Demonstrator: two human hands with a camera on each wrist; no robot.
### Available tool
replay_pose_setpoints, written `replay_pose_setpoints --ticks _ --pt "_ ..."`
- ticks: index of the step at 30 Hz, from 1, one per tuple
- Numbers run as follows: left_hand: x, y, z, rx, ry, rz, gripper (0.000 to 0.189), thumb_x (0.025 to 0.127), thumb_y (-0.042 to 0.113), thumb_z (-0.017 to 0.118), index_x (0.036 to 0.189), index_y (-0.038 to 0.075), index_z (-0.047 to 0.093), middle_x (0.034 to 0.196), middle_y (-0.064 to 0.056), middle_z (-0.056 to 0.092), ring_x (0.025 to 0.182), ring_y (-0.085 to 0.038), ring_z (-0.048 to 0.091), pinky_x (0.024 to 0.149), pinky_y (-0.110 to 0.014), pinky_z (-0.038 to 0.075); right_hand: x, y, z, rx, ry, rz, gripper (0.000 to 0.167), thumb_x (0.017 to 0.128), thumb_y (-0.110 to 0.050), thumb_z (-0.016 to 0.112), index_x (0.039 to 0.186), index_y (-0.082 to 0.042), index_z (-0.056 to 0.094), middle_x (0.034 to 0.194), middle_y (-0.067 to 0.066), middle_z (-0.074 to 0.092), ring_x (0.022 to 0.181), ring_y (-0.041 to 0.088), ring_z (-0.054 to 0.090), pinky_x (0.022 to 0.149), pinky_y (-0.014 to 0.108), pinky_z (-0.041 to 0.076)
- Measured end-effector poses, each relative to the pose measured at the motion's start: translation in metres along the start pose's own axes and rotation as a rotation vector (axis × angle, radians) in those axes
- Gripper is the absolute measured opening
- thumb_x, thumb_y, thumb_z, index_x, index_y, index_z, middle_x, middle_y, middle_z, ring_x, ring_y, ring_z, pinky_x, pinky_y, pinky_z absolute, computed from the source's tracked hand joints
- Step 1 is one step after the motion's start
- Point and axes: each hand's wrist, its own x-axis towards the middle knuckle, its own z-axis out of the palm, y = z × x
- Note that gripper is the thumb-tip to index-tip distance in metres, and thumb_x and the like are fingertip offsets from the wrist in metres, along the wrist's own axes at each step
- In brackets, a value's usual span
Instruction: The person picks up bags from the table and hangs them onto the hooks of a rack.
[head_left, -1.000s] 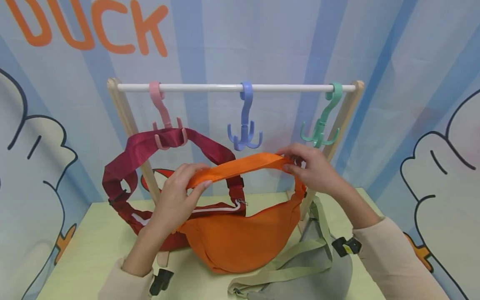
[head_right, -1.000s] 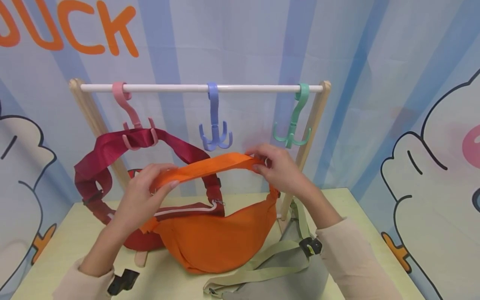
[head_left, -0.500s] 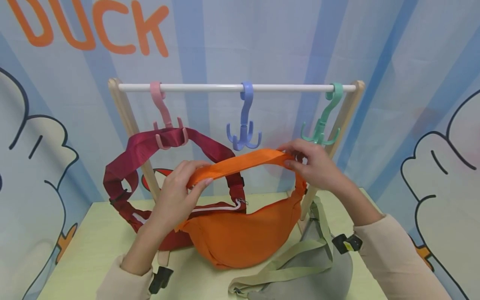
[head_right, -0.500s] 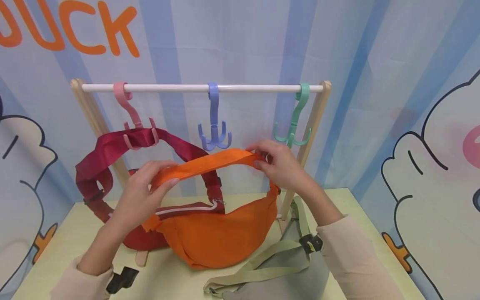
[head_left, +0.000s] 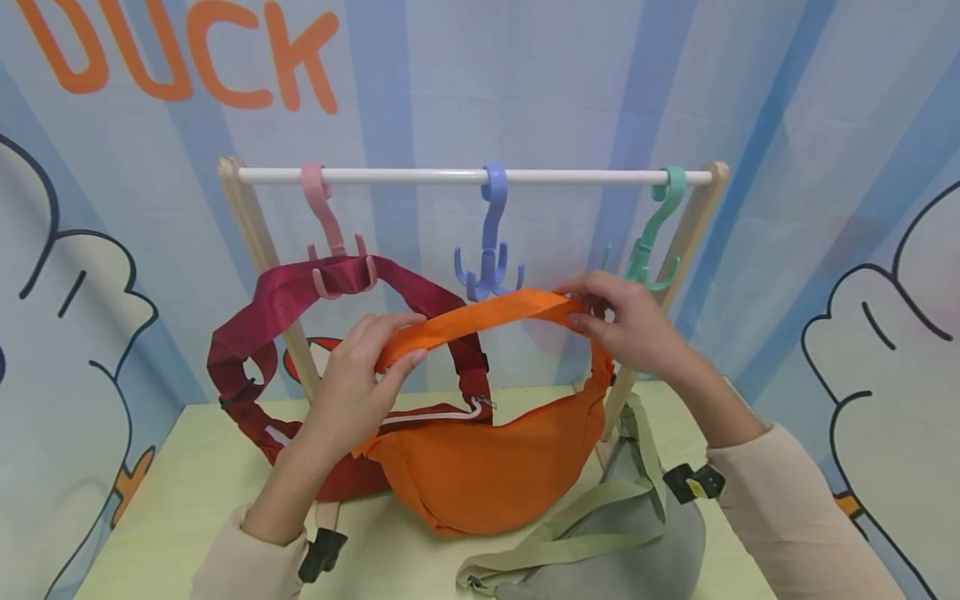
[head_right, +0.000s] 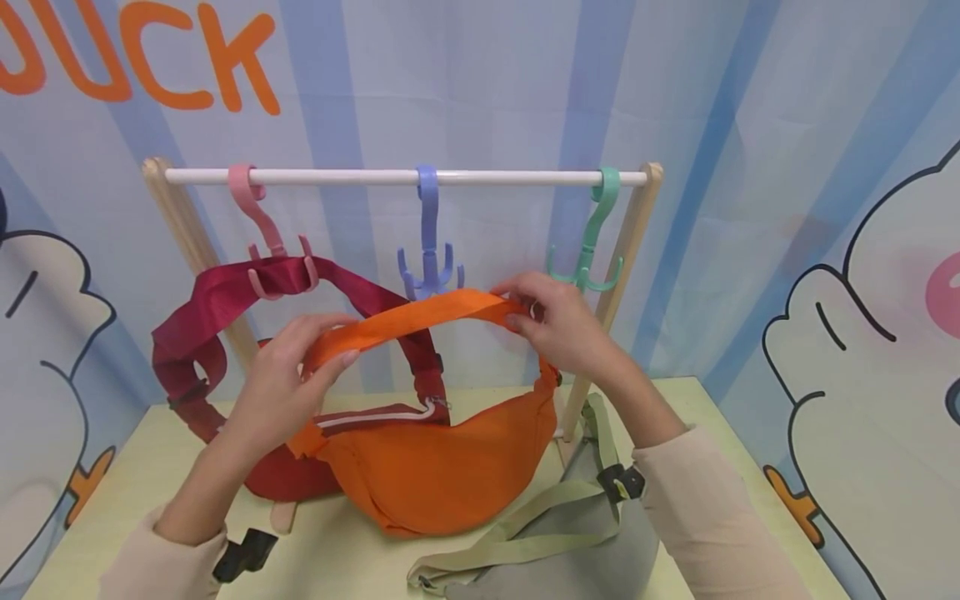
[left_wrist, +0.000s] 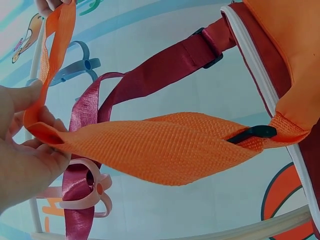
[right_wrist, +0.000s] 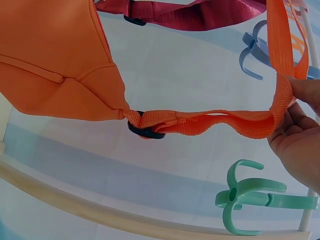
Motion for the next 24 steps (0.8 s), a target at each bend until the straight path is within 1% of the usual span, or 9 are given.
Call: replay_pose_setpoints --ticks 4,9,13,17,24 --pt "0.0010 0.0011 -0.0005 -0.005 0.004 0.001 0.035 0.086 0.012 0.064 0.120 0.007 0.056 0.097 -0.009 0.054 0.076 -0.018 0.045 0.061 -0.033 0.042 0.0016 -0.0015 -0.0018 -0.007 0.006 0.004 0.024 0.082 0.005 0.063 0.104 -0.002 0.063 0.086 0.004 0.058 0.069 0.016 0.044 0.060 0.028 0.038" --pt "0.0020 0.0030 -0.0011 0.002 0.003 0.001 0.034 0.087 0.013 0.063 0.120 0.008 0.056 0.096 -0.008 0.053 0.075 -0.017 0.044 0.061 -0.031 0.041 0.0028 -0.0031 -0.0038 -0.011 0.016 -0.008 0.023 0.082 0.005 0.063 0.104 -0.002 0.063 0.083 0.004 0.056 0.068 0.015 0.043 0.060 0.027 0.037" --pt "0.0029 0.0052 -0.0019 -0.002 0.005 -0.002 0.034 0.087 0.013 0.063 0.120 0.008 0.056 0.096 -0.009 0.052 0.076 -0.017 0.044 0.062 -0.034 0.043 0.0036 -0.0041 -0.0051 -0.015 0.022 -0.016 0.022 0.082 0.005 0.063 0.103 -0.002 0.064 0.082 0.003 0.056 0.068 0.015 0.043 0.059 0.026 0.037" --pt "0.0038 0.0070 -0.0030 -0.005 0.009 -0.004 0.034 0.087 0.013 0.063 0.120 0.008 0.056 0.097 -0.009 0.053 0.077 -0.018 0.045 0.063 -0.036 0.044 0.0045 -0.0056 -0.0061 -0.018 0.025 -0.006 0.022 0.082 0.005 0.063 0.103 -0.002 0.064 0.083 0.004 0.056 0.069 0.016 0.043 0.060 0.027 0.037" --pt "0.0052 0.0086 -0.0037 0.011 0.013 -0.008 0.033 0.087 0.014 0.062 0.119 0.008 0.056 0.096 -0.009 0.052 0.076 -0.017 0.044 0.061 -0.031 0.043 0.0071 -0.0089 -0.0072 -0.038 0.026 0.014 0.023 0.083 0.005 0.062 0.104 -0.002 0.064 0.085 0.005 0.057 0.070 0.016 0.043 0.061 0.029 0.037"
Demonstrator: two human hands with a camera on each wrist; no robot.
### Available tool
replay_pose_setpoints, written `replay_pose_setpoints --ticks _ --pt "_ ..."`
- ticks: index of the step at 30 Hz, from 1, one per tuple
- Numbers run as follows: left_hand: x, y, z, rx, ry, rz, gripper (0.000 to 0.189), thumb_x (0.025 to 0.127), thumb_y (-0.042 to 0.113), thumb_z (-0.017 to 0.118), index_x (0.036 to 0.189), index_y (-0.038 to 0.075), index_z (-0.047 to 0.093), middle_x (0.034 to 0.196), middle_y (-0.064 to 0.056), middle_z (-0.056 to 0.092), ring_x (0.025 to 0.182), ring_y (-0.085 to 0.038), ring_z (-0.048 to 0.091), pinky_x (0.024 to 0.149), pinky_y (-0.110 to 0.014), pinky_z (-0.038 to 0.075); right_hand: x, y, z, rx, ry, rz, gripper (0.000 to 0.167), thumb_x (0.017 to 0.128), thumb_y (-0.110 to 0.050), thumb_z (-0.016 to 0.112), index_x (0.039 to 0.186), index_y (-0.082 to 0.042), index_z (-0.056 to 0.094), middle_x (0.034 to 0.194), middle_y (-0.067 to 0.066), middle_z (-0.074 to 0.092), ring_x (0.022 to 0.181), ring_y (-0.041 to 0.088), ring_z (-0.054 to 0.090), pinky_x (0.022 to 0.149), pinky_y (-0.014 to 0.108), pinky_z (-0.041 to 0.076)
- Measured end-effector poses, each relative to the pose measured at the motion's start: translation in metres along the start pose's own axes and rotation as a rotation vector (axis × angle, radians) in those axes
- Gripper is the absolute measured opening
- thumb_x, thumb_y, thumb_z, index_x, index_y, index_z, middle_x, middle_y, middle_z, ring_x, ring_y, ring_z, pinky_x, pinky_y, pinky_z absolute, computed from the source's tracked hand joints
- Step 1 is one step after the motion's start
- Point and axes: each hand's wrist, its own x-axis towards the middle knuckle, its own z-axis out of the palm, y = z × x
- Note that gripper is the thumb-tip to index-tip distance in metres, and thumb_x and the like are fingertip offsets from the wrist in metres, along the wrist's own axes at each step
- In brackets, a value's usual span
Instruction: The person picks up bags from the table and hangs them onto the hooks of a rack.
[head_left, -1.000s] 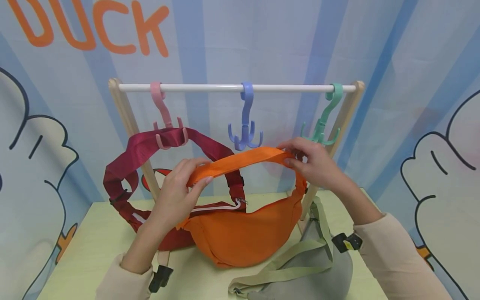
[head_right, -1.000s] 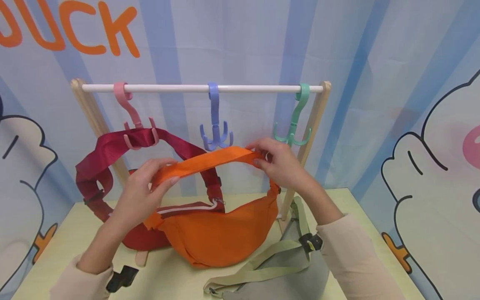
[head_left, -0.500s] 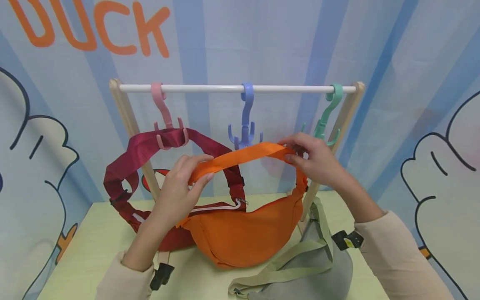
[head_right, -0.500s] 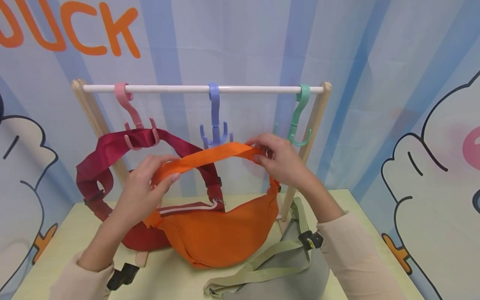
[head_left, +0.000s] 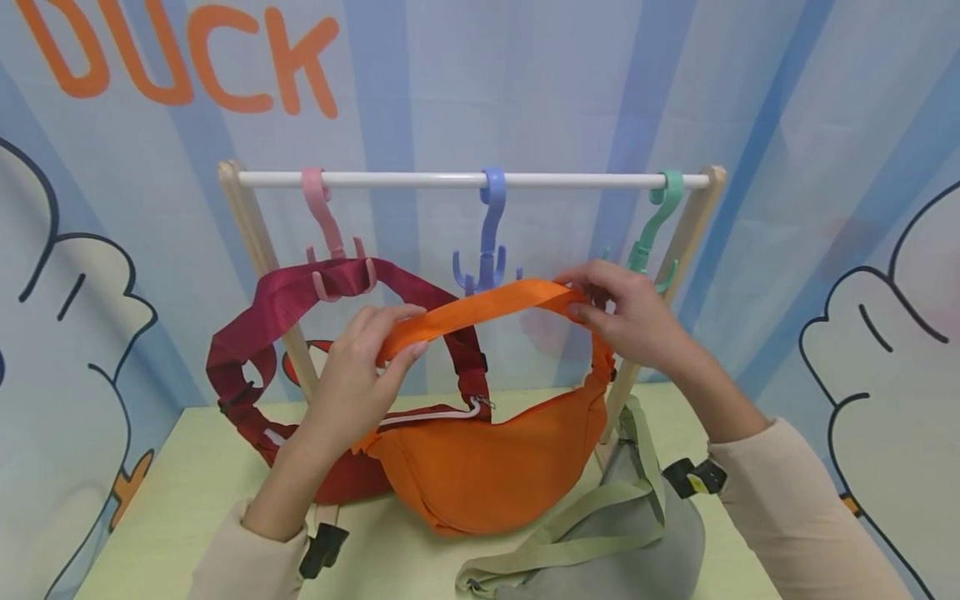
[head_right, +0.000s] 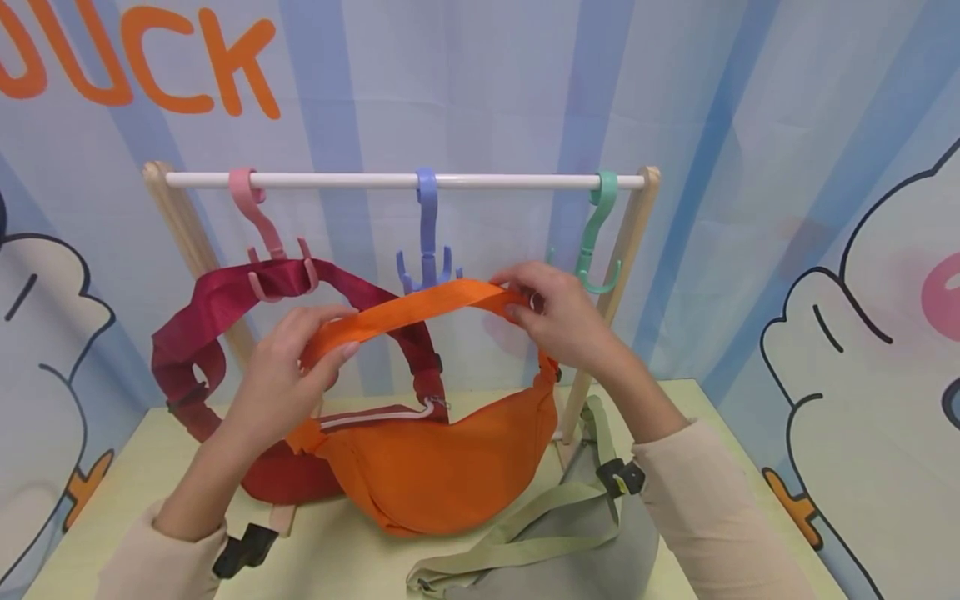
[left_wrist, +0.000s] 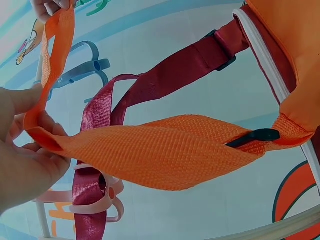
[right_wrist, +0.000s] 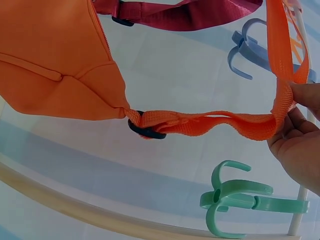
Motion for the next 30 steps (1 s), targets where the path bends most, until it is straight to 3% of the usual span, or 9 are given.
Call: replay_pose_setpoints --ticks 10,21,30 --pt "0.003 0.000 -0.001 -0.001 0.007 -0.002 0.033 0.087 0.014 0.062 0.119 0.008 0.056 0.094 -0.009 0.052 0.074 -0.018 0.044 0.059 -0.030 0.042 0.005 -0.001 -0.001 -0.006 0.035 -0.032 0.024 0.082 0.005 0.062 0.105 -0.003 0.064 0.082 0.006 0.056 0.068 0.015 0.043 0.060 0.028 0.037" --pt "0.011 0.002 -0.002 -0.015 0.056 0.054 0.033 0.085 0.010 0.065 0.116 0.004 0.058 0.093 -0.011 0.054 0.072 -0.019 0.043 0.058 -0.032 0.039 0.009 -0.006 -0.001 -0.011 0.064 -0.042 0.026 0.082 0.007 0.061 0.106 -0.002 0.063 0.086 0.007 0.058 0.068 0.015 0.044 0.060 0.027 0.039" --pt "0.017 0.004 -0.003 -0.011 0.068 0.043 0.032 0.085 0.011 0.064 0.116 0.004 0.058 0.095 -0.012 0.055 0.077 -0.021 0.046 0.062 -0.034 0.041 0.016 -0.009 -0.004 -0.030 0.092 -0.035 0.026 0.082 0.008 0.059 0.106 0.000 0.062 0.086 0.010 0.059 0.069 0.017 0.047 0.062 0.030 0.041"
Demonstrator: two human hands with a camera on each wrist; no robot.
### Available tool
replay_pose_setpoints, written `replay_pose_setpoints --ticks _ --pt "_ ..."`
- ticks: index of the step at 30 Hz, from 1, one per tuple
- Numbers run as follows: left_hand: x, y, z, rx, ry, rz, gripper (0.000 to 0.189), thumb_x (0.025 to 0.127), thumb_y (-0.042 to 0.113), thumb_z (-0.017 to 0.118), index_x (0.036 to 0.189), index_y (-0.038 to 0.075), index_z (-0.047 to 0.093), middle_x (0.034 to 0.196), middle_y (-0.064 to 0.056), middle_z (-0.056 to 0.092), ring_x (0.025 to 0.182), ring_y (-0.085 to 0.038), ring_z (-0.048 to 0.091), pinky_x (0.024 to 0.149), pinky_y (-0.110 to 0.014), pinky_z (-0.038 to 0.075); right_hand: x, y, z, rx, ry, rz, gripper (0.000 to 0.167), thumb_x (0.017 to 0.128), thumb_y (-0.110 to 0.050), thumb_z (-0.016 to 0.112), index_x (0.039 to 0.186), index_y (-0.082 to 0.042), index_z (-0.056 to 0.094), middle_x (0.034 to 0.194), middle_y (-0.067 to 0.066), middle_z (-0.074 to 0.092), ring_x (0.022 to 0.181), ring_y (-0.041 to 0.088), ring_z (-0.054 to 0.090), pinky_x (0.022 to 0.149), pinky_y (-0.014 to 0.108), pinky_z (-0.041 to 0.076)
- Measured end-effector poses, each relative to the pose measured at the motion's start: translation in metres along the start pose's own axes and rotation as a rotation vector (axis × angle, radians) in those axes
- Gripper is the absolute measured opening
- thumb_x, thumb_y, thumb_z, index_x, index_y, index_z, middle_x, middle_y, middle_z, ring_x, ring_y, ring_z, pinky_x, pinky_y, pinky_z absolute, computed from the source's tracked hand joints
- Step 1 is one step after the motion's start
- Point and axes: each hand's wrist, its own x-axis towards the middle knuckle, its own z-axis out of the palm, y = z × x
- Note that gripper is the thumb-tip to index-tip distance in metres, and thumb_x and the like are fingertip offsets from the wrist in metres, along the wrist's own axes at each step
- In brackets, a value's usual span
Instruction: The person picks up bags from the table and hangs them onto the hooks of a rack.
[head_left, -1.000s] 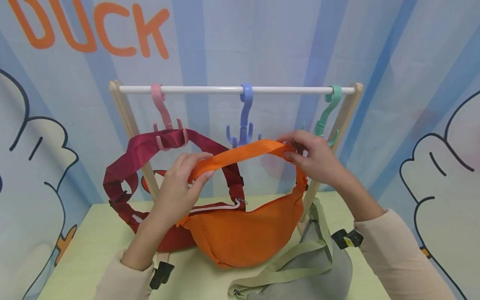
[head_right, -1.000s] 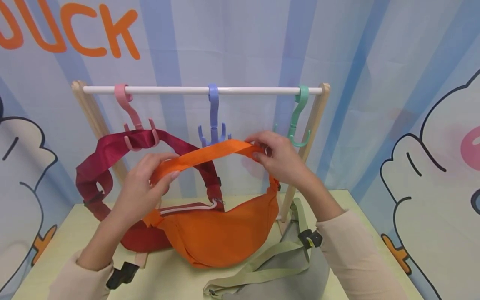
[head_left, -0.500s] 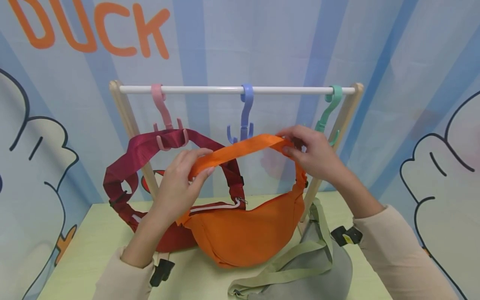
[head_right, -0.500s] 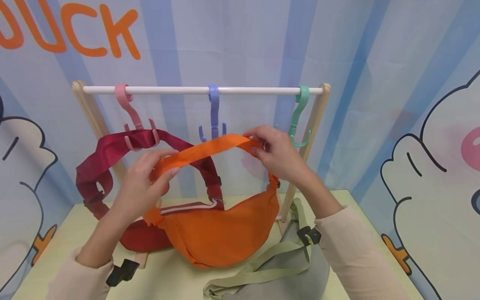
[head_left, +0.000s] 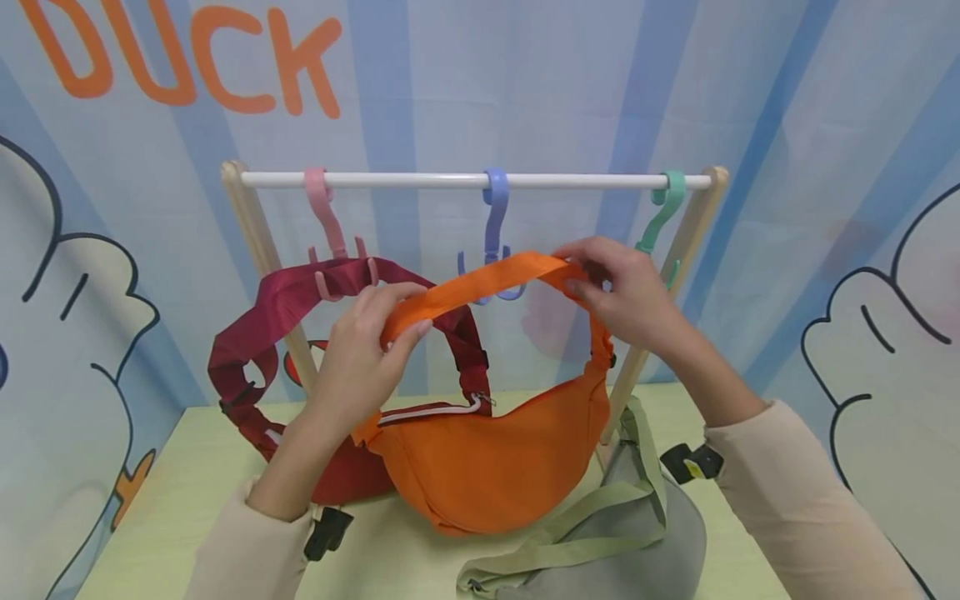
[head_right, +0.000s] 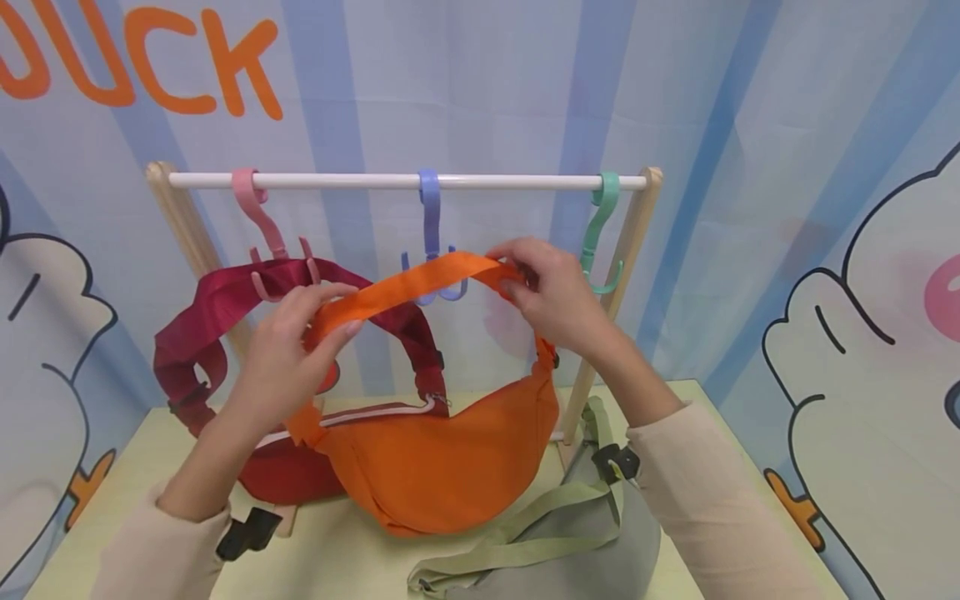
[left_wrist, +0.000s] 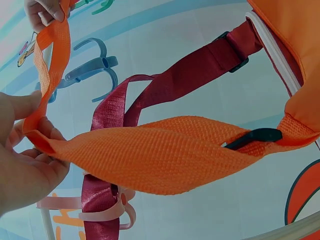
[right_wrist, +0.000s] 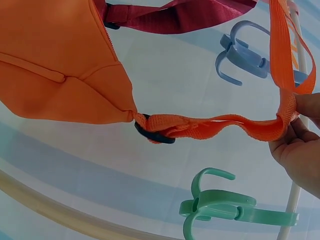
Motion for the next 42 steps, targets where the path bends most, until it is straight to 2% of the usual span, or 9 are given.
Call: replay_pose_setpoints --ticks 11,20,33,42 --pt "0.006 -0.001 0.000 0.003 0.010 -0.002 0.033 0.084 0.011 0.065 0.115 0.003 0.058 0.098 -0.013 0.055 0.079 -0.023 0.048 0.065 -0.035 0.042 0.006 -0.004 -0.001 -0.005 -0.016 0.090 0.026 0.086 0.005 0.055 0.110 -0.002 0.061 0.094 0.011 0.059 0.075 0.021 0.050 0.069 0.034 0.045" --pt "0.010 -0.002 0.000 0.010 0.012 -0.012 0.033 0.085 0.011 0.065 0.116 0.003 0.057 0.097 -0.014 0.055 0.075 -0.022 0.047 0.061 -0.033 0.043 0.007 -0.006 0.000 -0.007 -0.037 0.156 0.026 0.087 0.001 0.056 0.113 -0.004 0.060 0.096 0.012 0.058 0.078 0.023 0.050 0.073 0.038 0.046" --pt "0.016 -0.003 -0.001 0.003 0.018 -0.017 0.035 0.086 0.015 0.064 0.118 0.003 0.055 0.106 -0.014 0.059 0.079 -0.023 0.053 0.064 -0.035 0.049 0.009 -0.006 0.002 -0.012 -0.038 0.159 0.027 0.087 0.002 0.056 0.113 -0.003 0.060 0.094 0.012 0.056 0.079 0.024 0.050 0.072 0.037 0.045" --pt "0.017 -0.002 -0.001 0.008 0.035 -0.025 0.034 0.085 0.014 0.065 0.117 0.003 0.057 0.101 -0.015 0.056 0.084 -0.024 0.051 0.066 -0.036 0.049 0.010 -0.008 0.004 -0.003 -0.038 0.154 0.026 0.087 0.001 0.056 0.113 -0.003 0.060 0.093 0.012 0.056 0.078 0.023 0.049 0.071 0.036 0.044"
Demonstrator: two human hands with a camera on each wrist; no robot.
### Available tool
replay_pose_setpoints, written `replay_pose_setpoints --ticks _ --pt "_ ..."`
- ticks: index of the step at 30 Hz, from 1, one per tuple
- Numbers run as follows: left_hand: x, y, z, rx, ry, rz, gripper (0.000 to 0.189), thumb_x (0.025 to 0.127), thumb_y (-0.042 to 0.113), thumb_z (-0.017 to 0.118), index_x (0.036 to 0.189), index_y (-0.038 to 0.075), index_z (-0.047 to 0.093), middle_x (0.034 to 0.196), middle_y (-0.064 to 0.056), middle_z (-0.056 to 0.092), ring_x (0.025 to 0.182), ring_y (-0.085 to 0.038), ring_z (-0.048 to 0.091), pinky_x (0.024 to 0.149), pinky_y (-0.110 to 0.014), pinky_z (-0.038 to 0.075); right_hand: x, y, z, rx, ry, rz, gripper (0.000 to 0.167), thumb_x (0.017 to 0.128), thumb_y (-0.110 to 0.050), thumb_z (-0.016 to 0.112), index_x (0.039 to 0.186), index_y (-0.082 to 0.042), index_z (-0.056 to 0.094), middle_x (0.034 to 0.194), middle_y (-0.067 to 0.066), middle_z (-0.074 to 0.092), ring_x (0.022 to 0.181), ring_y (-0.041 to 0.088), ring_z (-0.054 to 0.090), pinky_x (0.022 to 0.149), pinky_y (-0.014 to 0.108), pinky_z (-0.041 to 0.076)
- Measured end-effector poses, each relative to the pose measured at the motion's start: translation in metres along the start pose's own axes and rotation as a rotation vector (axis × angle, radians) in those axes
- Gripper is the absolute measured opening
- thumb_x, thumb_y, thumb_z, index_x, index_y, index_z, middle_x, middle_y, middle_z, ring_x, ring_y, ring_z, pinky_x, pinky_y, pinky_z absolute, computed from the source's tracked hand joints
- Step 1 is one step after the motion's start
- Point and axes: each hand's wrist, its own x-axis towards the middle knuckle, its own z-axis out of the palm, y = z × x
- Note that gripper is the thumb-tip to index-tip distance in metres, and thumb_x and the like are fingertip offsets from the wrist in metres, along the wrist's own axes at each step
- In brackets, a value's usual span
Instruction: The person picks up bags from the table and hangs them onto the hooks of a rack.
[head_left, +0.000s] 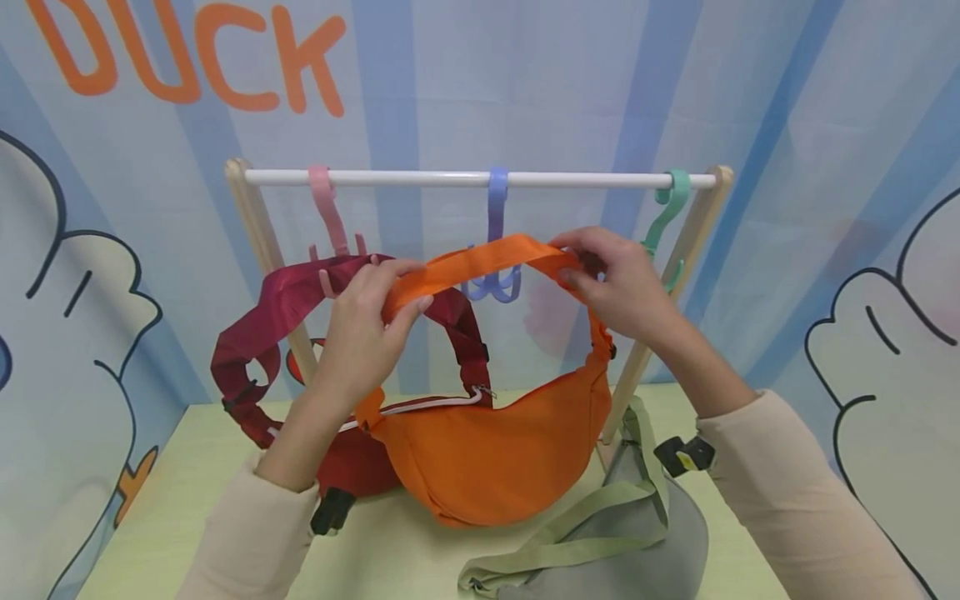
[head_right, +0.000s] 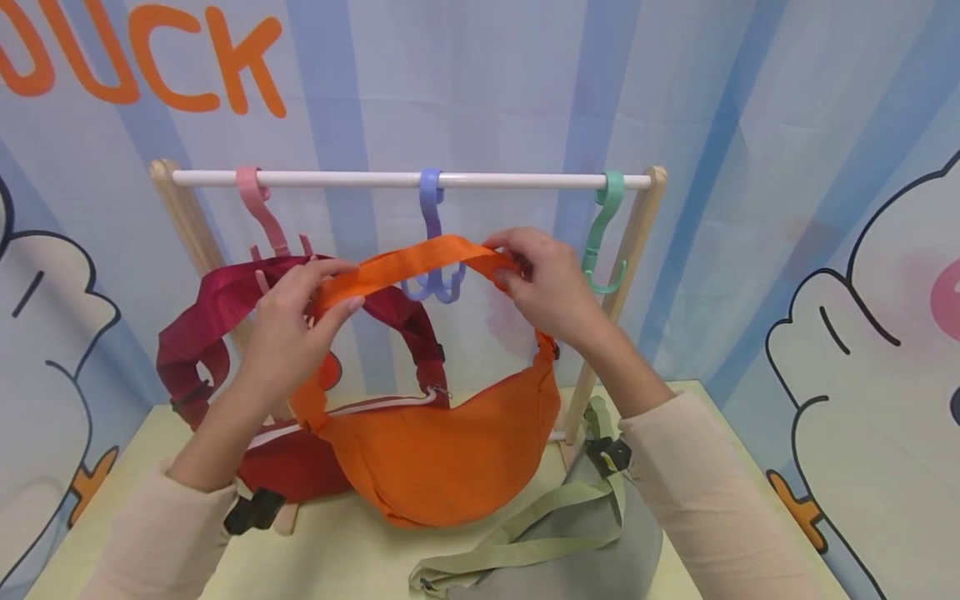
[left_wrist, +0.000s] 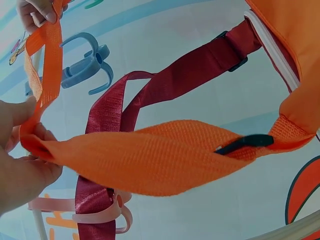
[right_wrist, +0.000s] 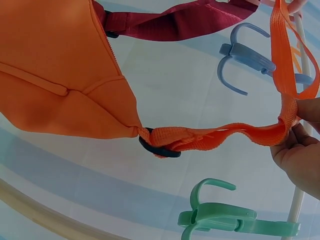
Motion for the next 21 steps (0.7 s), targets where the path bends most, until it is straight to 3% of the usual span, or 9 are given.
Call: replay_pose_setpoints --ticks 8,13,21 --pt "0.0039 0.0010 0.0002 -0.010 0.019 0.011 0.036 0.083 0.015 0.068 0.115 0.003 0.058 0.096 -0.013 0.054 0.078 -0.021 0.044 0.062 -0.033 0.039 0.0002 -0.0002 -0.0003 -0.001 0.005 -0.002 0.026 0.087 0.001 0.057 0.112 -0.003 0.060 0.093 0.011 0.056 0.077 0.023 0.050 0.070 0.037 0.045" --pt "0.0063 0.0006 0.0010 -0.037 0.043 0.030 0.039 0.083 0.023 0.068 0.115 0.003 0.059 0.094 -0.012 0.054 0.081 -0.021 0.045 0.065 -0.035 0.039 0.0000 -0.0009 -0.0014 0.002 0.003 -0.002 0.026 0.087 0.001 0.056 0.112 -0.004 0.060 0.094 0.011 0.057 0.077 0.023 0.051 0.071 0.037 0.046" --pt "0.0095 0.0023 0.0005 -0.032 0.031 -0.009 0.037 0.088 0.023 0.061 0.116 -0.002 0.057 0.101 -0.015 0.053 0.082 -0.024 0.047 0.069 -0.036 0.041 0.0002 -0.0003 -0.0026 0.006 0.009 -0.010 0.025 0.087 0.001 0.056 0.112 -0.003 0.061 0.093 0.012 0.057 0.076 0.022 0.051 0.070 0.037 0.046"
